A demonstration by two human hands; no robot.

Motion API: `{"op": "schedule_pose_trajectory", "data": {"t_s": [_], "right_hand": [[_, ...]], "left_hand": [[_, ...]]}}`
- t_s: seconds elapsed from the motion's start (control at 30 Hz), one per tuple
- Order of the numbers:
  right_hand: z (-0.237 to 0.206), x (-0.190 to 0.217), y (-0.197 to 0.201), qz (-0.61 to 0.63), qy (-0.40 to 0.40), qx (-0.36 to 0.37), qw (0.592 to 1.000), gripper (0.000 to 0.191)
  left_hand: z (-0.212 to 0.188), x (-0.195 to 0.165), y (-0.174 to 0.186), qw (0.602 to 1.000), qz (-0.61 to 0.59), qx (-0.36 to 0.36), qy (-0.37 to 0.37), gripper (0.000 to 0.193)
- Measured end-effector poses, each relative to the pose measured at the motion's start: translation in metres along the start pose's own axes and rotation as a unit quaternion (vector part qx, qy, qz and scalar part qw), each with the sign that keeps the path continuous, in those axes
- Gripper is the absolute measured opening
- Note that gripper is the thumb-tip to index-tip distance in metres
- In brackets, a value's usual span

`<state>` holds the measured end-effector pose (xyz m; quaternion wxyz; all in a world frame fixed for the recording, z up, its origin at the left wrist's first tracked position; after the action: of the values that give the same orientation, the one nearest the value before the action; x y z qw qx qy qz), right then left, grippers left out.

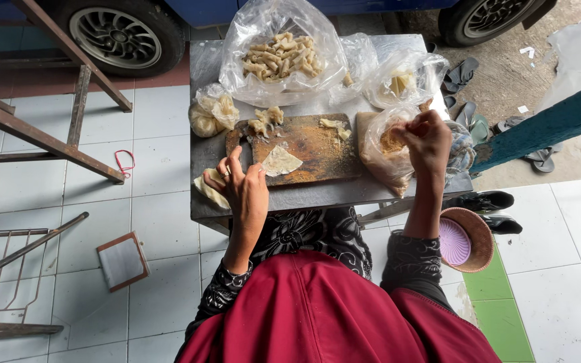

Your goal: The person pinches off pieces of dough and rolls and shapes them by hand over a wooden cutting board, placing the finished shaped pieces into a plastic bag holding other shaped dough pieces. Bags of dough and a brown powdery coating sit on the small table.

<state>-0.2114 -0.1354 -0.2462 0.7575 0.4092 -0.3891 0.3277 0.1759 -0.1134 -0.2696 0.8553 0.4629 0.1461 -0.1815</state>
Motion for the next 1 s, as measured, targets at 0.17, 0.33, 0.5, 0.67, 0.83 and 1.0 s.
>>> {"op": "schedule_pose_trajectory", "data": {"t_s": [0.17, 0.33, 0.5, 0.67, 0.83, 1.0], "right_hand": [[-0.024, 0.045, -0.080, 0.166, 0.074, 0.087, 0.979, 0.021], [-0.071, 0.068, -0.202, 0.017, 0.126, 0.135, 0.983, 0.024], [-0.104, 0.094, -0.213, -0.183, 0.340, 0.135, 0.912, 0.017], [-0.084, 0.094, -0.197, -0.179, 0.255, 0.098, 0.945, 0.027], [-0.083, 0.086, -0.185, -0.188, 0.167, 0.124, 0.960, 0.036], [-0.080, 0.078, -0.187, -0.153, 0.086, 0.148, 0.973, 0.039]], "left_hand": [[-0.003, 0.001, -0.002, 1.000, -0.008, -0.017, -0.003, 0.011], [-0.004, 0.003, -0.004, 0.999, -0.021, -0.020, -0.018, 0.011], [0.000, 0.001, -0.006, 0.999, -0.020, -0.031, -0.028, 0.010], [0.000, -0.005, -0.007, 0.998, -0.026, -0.029, -0.048, 0.008], [-0.003, -0.003, -0.013, 0.994, -0.094, 0.015, -0.044, 0.007], [-0.001, -0.009, -0.019, 0.993, -0.106, 0.001, -0.055, 0.016]]}}
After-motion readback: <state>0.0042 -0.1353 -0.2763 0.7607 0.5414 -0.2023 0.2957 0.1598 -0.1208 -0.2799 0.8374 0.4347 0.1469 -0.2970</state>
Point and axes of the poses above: each hand's wrist, its own z-axis towards the middle knuckle, its own y-axis out of the back of the hand, x = y × z, the point moved 7 cm from there along z, towards the middle knuckle, and after that the axes turned 3 degrees about y, right-handed, at the moved point
